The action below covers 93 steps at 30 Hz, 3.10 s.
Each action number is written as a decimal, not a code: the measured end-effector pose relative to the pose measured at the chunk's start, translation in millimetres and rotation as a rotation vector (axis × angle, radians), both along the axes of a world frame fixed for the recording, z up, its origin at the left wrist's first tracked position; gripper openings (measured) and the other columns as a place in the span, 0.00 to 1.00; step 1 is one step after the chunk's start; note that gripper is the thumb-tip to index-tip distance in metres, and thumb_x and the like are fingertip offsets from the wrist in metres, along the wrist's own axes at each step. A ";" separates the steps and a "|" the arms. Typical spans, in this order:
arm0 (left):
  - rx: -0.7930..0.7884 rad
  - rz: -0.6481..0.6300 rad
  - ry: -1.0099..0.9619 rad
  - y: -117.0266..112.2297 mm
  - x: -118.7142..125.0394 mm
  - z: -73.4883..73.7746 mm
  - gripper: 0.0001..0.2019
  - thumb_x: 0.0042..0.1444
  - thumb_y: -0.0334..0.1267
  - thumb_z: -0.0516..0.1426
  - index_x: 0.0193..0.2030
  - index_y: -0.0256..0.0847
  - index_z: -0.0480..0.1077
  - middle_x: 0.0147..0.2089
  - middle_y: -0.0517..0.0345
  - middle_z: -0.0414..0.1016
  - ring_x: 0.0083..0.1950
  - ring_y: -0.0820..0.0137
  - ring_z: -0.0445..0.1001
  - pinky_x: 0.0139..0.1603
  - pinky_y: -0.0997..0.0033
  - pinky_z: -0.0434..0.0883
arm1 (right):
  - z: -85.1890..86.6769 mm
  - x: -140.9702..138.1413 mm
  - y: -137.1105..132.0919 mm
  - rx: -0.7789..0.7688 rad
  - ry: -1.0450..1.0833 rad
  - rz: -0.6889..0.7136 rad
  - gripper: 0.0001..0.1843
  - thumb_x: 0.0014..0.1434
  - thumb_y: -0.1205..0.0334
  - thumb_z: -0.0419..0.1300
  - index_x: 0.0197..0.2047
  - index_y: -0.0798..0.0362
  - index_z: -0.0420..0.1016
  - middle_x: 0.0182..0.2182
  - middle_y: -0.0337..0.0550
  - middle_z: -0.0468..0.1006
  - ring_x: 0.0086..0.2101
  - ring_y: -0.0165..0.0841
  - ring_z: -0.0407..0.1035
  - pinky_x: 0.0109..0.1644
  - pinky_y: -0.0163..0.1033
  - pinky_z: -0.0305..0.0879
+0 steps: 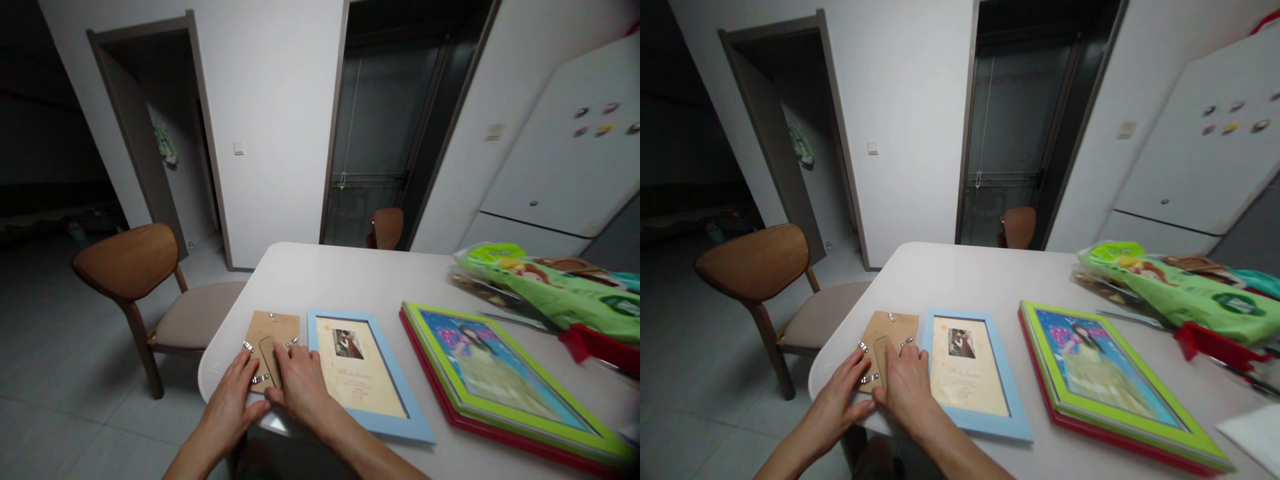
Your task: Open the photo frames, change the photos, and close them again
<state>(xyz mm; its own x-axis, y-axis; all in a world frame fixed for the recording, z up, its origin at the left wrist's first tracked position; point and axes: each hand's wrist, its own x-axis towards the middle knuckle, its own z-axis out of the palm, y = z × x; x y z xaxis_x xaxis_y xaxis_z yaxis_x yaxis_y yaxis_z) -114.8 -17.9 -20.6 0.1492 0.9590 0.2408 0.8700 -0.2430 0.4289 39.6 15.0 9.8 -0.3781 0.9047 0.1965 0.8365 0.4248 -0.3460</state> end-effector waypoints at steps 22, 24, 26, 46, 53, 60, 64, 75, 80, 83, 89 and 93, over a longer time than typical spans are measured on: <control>0.027 -0.302 -0.074 13.7 133.1 14.5 0.31 0.39 0.36 0.62 0.52 0.33 0.58 0.55 0.36 0.58 0.57 0.53 0.56 0.54 0.48 0.56 | 23.3 151.9 -6.0 -0.152 0.155 -0.117 0.16 0.42 0.65 0.52 0.36 0.53 0.74 0.32 0.44 0.70 0.33 0.34 0.65 0.39 0.36 0.61; -0.033 -0.298 -0.059 15.5 132.5 19.9 0.24 0.42 0.37 0.61 0.48 0.35 0.62 0.54 0.39 0.62 0.56 0.55 0.58 0.55 0.48 0.54 | 14.4 151.7 -3.4 -0.124 0.150 -0.088 0.16 0.42 0.65 0.52 0.36 0.53 0.74 0.32 0.45 0.70 0.34 0.34 0.65 0.40 0.36 0.60; -0.058 -0.288 -0.058 16.8 130.0 25.5 0.16 0.45 0.37 0.58 0.43 0.37 0.66 0.53 0.43 0.63 0.55 0.57 0.59 0.55 0.50 0.53 | 6.6 149.7 -1.5 -0.081 0.163 -0.065 0.17 0.42 0.65 0.52 0.37 0.54 0.73 0.34 0.46 0.70 0.36 0.35 0.64 0.42 0.37 0.59; -0.033 -0.336 -0.032 12.4 117.2 22.0 0.21 0.39 0.46 0.61 0.38 0.37 0.66 0.53 0.44 0.62 0.55 0.57 0.57 0.57 0.52 0.48 | -5.3 148.1 14.0 0.102 -0.057 -0.157 0.16 0.53 0.61 0.46 0.41 0.53 0.72 0.37 0.47 0.71 0.39 0.37 0.61 0.43 0.40 0.56; -0.065 -0.360 -0.029 16.2 113.1 19.7 0.19 0.39 0.46 0.61 0.36 0.36 0.67 0.55 0.40 0.60 0.57 0.57 0.56 0.58 0.51 0.48 | -10.4 153.0 37.7 0.148 -0.107 -0.162 0.17 0.54 0.65 0.44 0.38 0.55 0.73 0.32 0.48 0.66 0.34 0.35 0.58 0.40 0.37 0.56; -0.082 -0.385 -0.070 20.8 108.3 14.2 0.21 0.35 0.46 0.63 0.34 0.37 0.67 0.55 0.43 0.60 0.58 0.60 0.55 0.58 0.54 0.47 | -18.5 158.2 32.3 0.196 -0.052 -0.170 0.16 0.53 0.66 0.46 0.35 0.56 0.74 0.32 0.48 0.67 0.35 0.35 0.59 0.41 0.39 0.56; -0.071 -0.415 -0.111 23.7 104.3 10.1 0.19 0.33 0.45 0.64 0.31 0.39 0.66 0.54 0.47 0.63 0.57 0.60 0.56 0.58 0.53 0.47 | -13.5 148.0 14.8 0.230 -0.021 -0.113 0.17 0.51 0.65 0.48 0.44 0.51 0.69 0.41 0.49 0.67 0.40 0.38 0.59 0.42 0.43 0.57; -0.049 -0.431 -0.221 21.1 102.9 12.2 0.16 0.34 0.43 0.64 0.27 0.39 0.64 0.49 0.49 0.66 0.52 0.62 0.61 0.57 0.55 0.48 | 0.6 131.3 -25.2 0.048 0.063 0.196 0.15 0.51 0.68 0.48 0.38 0.46 0.72 0.40 0.44 0.67 0.42 0.36 0.58 0.44 0.44 0.54; -0.010 -0.443 -0.240 22.6 103.7 9.5 0.16 0.34 0.43 0.64 0.27 0.40 0.63 0.45 0.52 0.68 0.48 0.64 0.64 0.57 0.56 0.48 | -1.5 119.6 0.0 0.036 0.092 0.138 0.16 0.53 0.68 0.46 0.40 0.50 0.70 0.37 0.45 0.68 0.39 0.35 0.59 0.42 0.41 0.55; -0.019 -0.441 -0.223 22.5 101.7 10.4 0.16 0.34 0.43 0.64 0.27 0.39 0.63 0.44 0.53 0.68 0.47 0.64 0.65 0.57 0.56 0.48 | -4.0 104.5 20.9 0.046 0.047 0.075 0.16 0.52 0.70 0.46 0.40 0.51 0.70 0.37 0.45 0.68 0.38 0.34 0.59 0.42 0.39 0.53; -0.057 -0.443 -0.206 21.5 96.1 10.6 0.17 0.32 0.41 0.66 0.27 0.40 0.64 0.43 0.56 0.68 0.47 0.66 0.65 0.58 0.58 0.46 | -4.7 89.6 32.6 0.043 -0.136 0.152 0.12 0.56 0.62 0.47 0.37 0.49 0.71 0.35 0.43 0.68 0.38 0.34 0.56 0.39 0.38 0.49; -0.076 -0.435 -0.200 21.5 95.8 10.3 0.18 0.31 0.41 0.66 0.27 0.40 0.63 0.43 0.55 0.68 0.47 0.66 0.65 0.58 0.57 0.46 | -5.7 90.8 28.4 0.090 -0.226 0.178 0.12 0.56 0.61 0.47 0.41 0.48 0.68 0.37 0.43 0.68 0.39 0.35 0.55 0.40 0.38 0.48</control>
<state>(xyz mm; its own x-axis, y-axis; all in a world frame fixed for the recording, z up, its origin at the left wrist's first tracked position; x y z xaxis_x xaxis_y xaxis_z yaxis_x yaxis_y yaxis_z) -19.0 3.6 -10.3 0.4983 0.8340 0.2370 0.5930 -0.5273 0.6085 130.4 43.4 4.1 -0.5725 0.8030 0.1658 0.7976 0.5923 -0.1143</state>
